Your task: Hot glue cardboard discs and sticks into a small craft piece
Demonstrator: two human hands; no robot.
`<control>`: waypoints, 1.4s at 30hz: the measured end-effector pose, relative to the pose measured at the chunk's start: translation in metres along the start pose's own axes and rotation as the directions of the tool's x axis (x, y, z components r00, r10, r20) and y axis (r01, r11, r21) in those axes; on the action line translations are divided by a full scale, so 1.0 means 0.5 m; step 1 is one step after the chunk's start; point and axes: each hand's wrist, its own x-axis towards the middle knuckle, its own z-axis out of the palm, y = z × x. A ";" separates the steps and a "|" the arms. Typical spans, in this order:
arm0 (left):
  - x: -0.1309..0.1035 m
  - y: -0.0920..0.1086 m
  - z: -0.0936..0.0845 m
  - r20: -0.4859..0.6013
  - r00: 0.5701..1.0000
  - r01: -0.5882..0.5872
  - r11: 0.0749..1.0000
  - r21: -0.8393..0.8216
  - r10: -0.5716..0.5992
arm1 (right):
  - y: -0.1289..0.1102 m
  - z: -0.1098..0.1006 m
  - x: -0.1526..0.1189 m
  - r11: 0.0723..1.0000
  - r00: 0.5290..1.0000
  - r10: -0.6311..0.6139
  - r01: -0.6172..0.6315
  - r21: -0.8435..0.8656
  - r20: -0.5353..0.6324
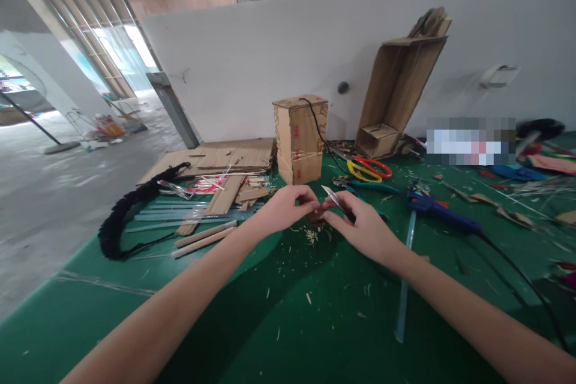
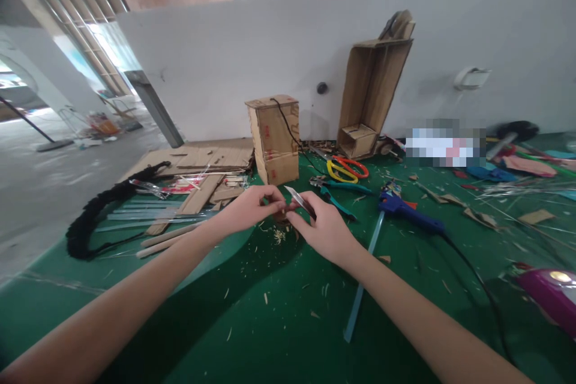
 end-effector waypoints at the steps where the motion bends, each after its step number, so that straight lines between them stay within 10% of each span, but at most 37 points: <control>1: 0.001 -0.005 -0.002 -0.008 1.000 0.011 1.000 -0.001 -0.011 | 0.000 -0.003 -0.001 0.999 0.999 -0.020 0.019 -0.047 -0.028; 5: 0.005 -0.022 -0.019 -0.053 0.997 0.064 0.998 -0.014 -0.065 | 0.004 -0.017 -0.005 0.967 0.984 -0.133 0.102 -0.232 -0.122; 11: 0.010 -0.038 -0.026 -0.073 0.996 0.058 0.998 0.021 -0.057 | 0.013 -0.001 -0.008 0.703 0.929 -0.290 0.369 -0.608 0.228; 15: 0.012 -0.052 -0.005 -0.072 0.995 0.071 0.996 -0.055 -0.075 | 0.012 0.011 -0.004 0.589 0.928 -0.294 0.366 -0.721 0.231; 42: 0.005 -0.075 0.035 -0.195 0.971 0.081 0.962 -0.261 -0.134 | 0.021 0.027 -0.002 0.515 0.955 -0.181 0.294 -0.805 0.234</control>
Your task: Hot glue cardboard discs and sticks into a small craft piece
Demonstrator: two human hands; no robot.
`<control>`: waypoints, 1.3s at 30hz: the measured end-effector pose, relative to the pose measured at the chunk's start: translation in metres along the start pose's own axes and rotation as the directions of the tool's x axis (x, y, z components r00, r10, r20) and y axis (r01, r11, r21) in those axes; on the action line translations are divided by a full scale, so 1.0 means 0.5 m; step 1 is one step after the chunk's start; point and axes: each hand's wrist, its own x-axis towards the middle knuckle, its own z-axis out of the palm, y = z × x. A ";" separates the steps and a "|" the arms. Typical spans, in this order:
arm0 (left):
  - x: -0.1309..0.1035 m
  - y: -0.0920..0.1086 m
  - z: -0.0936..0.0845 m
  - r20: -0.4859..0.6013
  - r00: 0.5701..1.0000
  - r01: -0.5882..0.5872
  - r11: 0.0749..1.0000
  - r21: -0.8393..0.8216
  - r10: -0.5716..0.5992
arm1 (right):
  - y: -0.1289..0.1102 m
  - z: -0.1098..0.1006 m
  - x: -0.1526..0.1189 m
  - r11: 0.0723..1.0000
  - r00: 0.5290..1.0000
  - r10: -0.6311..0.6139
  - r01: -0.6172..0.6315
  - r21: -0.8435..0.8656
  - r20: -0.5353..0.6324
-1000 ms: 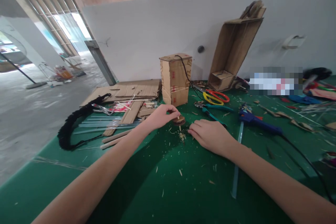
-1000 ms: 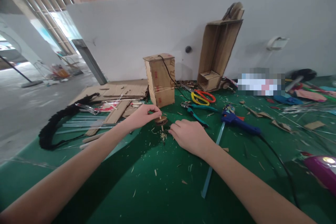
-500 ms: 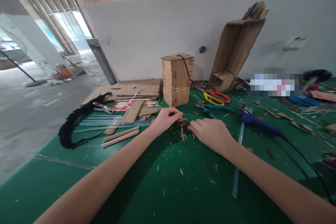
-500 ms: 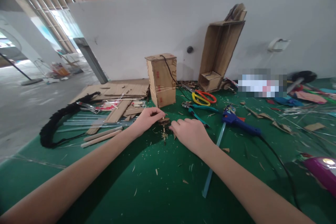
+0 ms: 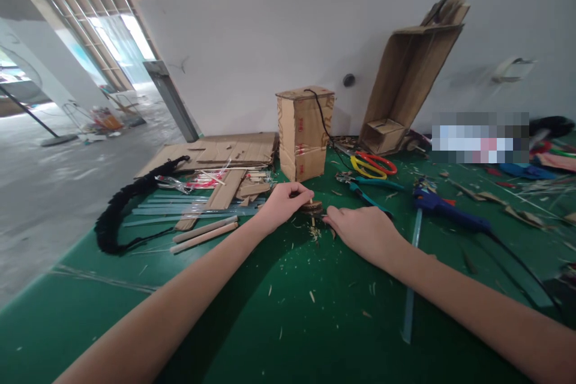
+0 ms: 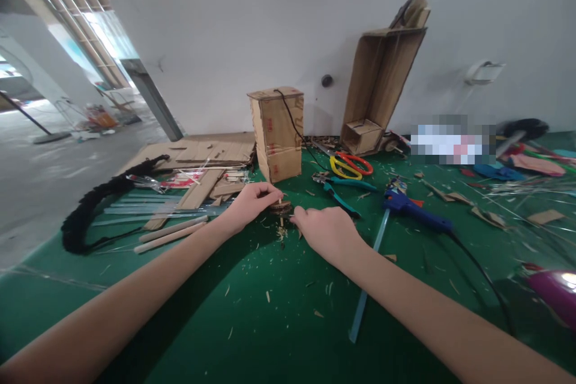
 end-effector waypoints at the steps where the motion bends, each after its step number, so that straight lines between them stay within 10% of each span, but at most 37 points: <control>1: 0.001 -0.001 0.000 0.002 1.000 0.000 1.000 0.006 0.000 | 0.000 -0.001 0.002 1.000 1.000 -0.013 0.013 -0.006 0.019; 8: 0.000 0.000 0.000 0.005 1.000 -0.017 1.000 0.021 0.017 | -0.006 -0.005 0.003 0.994 0.993 -0.110 0.111 -0.023 0.036; 15: 0.002 -0.006 0.001 0.016 1.000 -0.022 0.999 0.027 0.022 | -0.004 0.003 -0.015 0.997 0.993 0.062 -0.066 -0.042 -0.096; 29: 0.003 -0.011 0.004 -0.008 1.000 -0.016 0.999 0.028 0.016 | -0.006 -0.019 -0.004 0.998 0.991 -0.003 0.011 -0.064 0.136; 39: 0.002 -0.005 0.005 0.002 1.000 -0.008 1.000 0.009 0.008 | -0.016 -0.010 -0.017 0.997 0.998 0.064 -0.064 -0.046 0.001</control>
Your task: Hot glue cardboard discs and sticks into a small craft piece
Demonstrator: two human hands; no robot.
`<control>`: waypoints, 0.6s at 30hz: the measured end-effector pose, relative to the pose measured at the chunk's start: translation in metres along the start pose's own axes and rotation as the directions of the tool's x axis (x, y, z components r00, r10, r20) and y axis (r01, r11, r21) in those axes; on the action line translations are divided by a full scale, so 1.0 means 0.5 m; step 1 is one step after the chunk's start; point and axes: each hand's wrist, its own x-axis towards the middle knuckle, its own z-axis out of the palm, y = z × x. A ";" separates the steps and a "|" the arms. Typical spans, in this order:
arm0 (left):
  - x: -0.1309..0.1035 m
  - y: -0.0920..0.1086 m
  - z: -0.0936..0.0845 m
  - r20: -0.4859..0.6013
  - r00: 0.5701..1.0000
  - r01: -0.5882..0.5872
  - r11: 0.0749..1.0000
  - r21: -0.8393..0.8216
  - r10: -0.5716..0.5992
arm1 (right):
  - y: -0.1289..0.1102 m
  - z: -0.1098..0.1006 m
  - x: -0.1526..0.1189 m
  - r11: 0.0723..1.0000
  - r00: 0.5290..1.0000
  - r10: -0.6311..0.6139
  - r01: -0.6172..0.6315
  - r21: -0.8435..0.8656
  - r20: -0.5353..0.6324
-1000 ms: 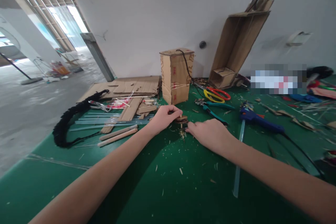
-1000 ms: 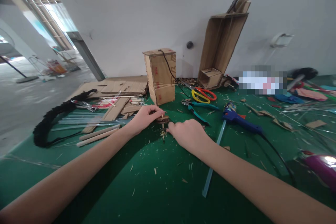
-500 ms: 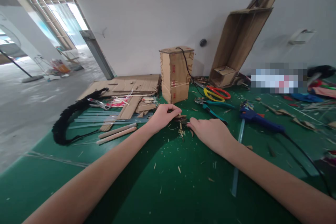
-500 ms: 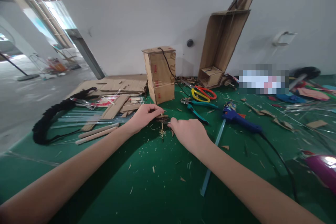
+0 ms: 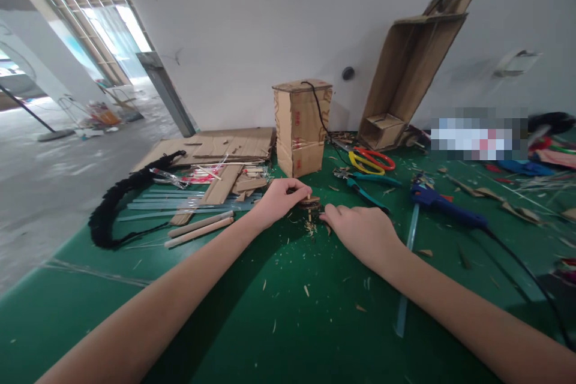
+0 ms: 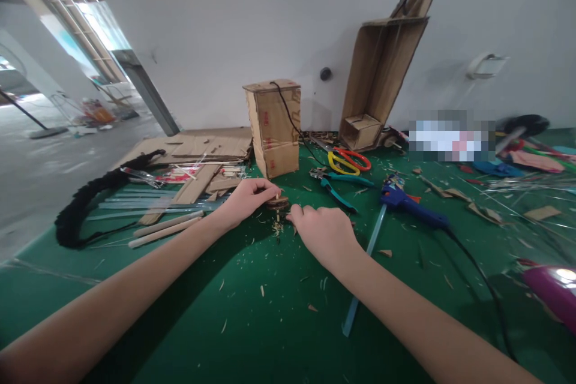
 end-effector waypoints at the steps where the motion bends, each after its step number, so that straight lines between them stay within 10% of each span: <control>1: 0.000 0.000 0.000 0.003 1.000 0.003 1.000 -0.001 -0.003 | -0.001 -0.001 0.001 1.000 1.000 0.010 -0.010 -0.003 0.006; 9: -0.001 -0.001 -0.001 0.002 1.000 0.013 1.000 0.000 -0.013 | -0.003 -0.013 0.000 0.997 0.992 -0.072 0.075 -0.018 0.103; 18: 0.000 0.000 -0.002 -0.001 1.000 0.005 1.000 0.001 -0.005 | 0.005 0.000 -0.005 0.998 0.996 -0.052 0.049 -0.038 -0.070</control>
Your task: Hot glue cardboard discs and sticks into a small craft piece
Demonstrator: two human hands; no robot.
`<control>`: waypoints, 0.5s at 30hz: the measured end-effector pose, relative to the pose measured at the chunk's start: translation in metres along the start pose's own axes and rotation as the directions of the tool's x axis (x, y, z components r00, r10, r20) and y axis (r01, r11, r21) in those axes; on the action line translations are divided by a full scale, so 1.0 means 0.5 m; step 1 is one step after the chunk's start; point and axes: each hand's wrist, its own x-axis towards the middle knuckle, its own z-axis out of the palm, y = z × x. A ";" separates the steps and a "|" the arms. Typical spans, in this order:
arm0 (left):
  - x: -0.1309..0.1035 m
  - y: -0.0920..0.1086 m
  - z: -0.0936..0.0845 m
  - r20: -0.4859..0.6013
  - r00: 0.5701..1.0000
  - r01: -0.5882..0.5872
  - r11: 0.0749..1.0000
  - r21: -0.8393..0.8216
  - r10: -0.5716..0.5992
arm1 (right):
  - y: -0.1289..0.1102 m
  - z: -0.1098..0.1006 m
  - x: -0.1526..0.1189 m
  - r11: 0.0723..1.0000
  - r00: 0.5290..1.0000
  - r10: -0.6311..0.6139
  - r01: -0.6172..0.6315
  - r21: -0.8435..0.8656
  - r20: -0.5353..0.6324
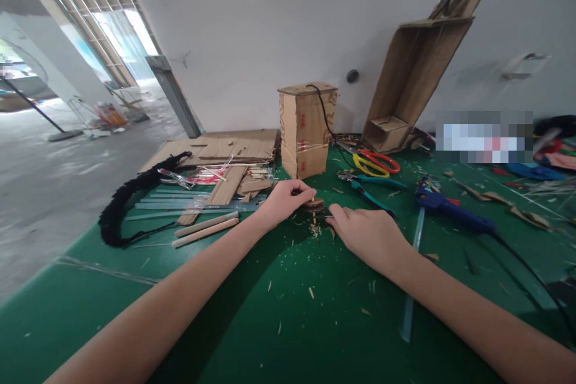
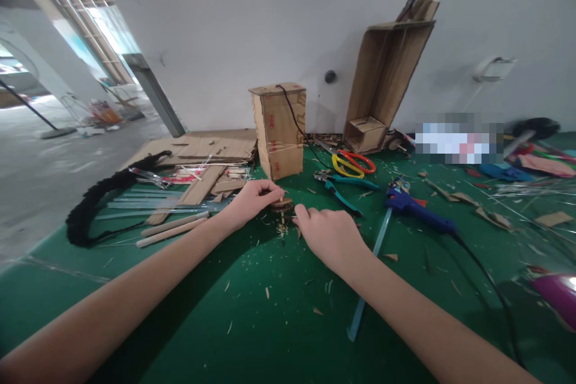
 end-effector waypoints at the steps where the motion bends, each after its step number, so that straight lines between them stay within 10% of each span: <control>1: 0.000 0.000 0.000 0.002 1.000 0.000 1.000 0.004 0.000 | 0.000 0.000 0.001 1.000 1.000 -0.012 0.012 0.003 -0.012; 15: 0.001 -0.002 0.000 0.017 1.000 0.006 1.000 0.019 -0.006 | -0.007 -0.009 0.006 0.999 0.982 -0.051 0.049 0.017 0.182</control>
